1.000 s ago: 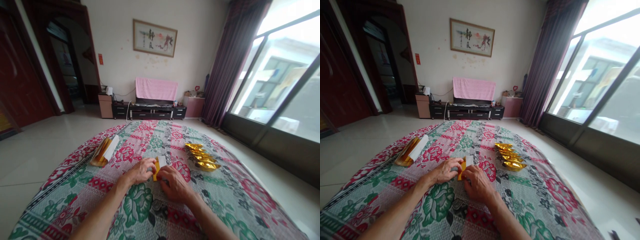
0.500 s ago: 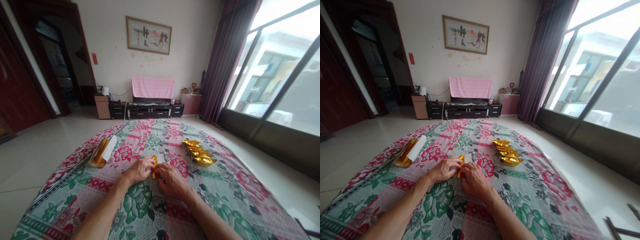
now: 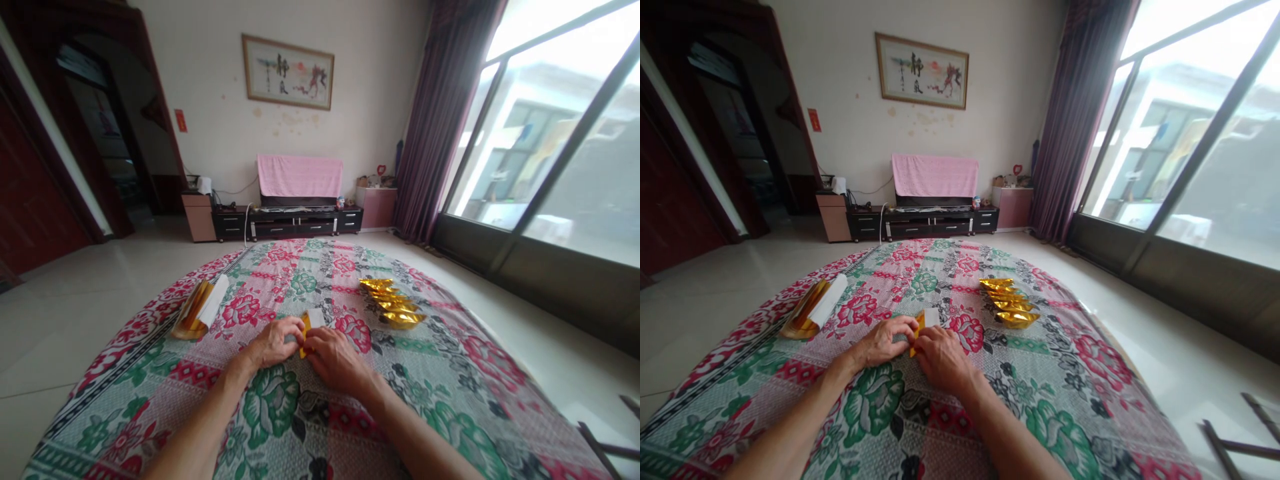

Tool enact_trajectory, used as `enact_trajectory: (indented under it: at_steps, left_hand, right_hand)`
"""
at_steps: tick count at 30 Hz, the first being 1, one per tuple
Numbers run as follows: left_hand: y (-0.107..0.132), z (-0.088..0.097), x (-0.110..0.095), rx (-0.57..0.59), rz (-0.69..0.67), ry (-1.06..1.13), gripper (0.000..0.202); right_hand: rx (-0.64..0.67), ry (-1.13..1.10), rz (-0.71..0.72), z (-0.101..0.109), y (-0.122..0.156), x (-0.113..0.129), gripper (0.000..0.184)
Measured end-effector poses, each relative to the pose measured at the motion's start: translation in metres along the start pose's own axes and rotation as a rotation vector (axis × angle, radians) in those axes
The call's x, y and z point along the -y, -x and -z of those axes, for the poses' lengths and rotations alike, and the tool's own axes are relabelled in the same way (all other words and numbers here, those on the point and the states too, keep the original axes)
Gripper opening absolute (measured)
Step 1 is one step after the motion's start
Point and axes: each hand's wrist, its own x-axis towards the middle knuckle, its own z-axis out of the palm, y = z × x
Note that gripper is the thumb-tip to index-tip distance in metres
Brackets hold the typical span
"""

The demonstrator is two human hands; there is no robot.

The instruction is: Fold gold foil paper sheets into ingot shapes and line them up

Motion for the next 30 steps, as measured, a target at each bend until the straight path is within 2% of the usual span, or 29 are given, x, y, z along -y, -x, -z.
enact_trajectory:
  at_steps: [10,20,24,30]
  left_hand:
    - [0.001,0.001,-0.002,0.039,-0.002,-0.053,0.023]
    - [0.001,0.006,-0.012,0.082,0.037,-0.050,0.015]
    - [0.001,0.005,-0.013,0.084,0.075,-0.040,0.013]
    - [0.000,0.003,-0.013,0.083,0.081,-0.057,0.010]
  right_hand:
    - [0.028,0.133,-0.002,-0.001,0.001,0.003,0.017]
    - [-0.070,0.085,-0.117,-0.009,0.004,0.002,0.024]
    - [-0.095,0.032,-0.094,-0.007,0.006,0.003,0.017]
    - [-0.125,-0.068,-0.086,-0.003,0.011,-0.002,0.019]
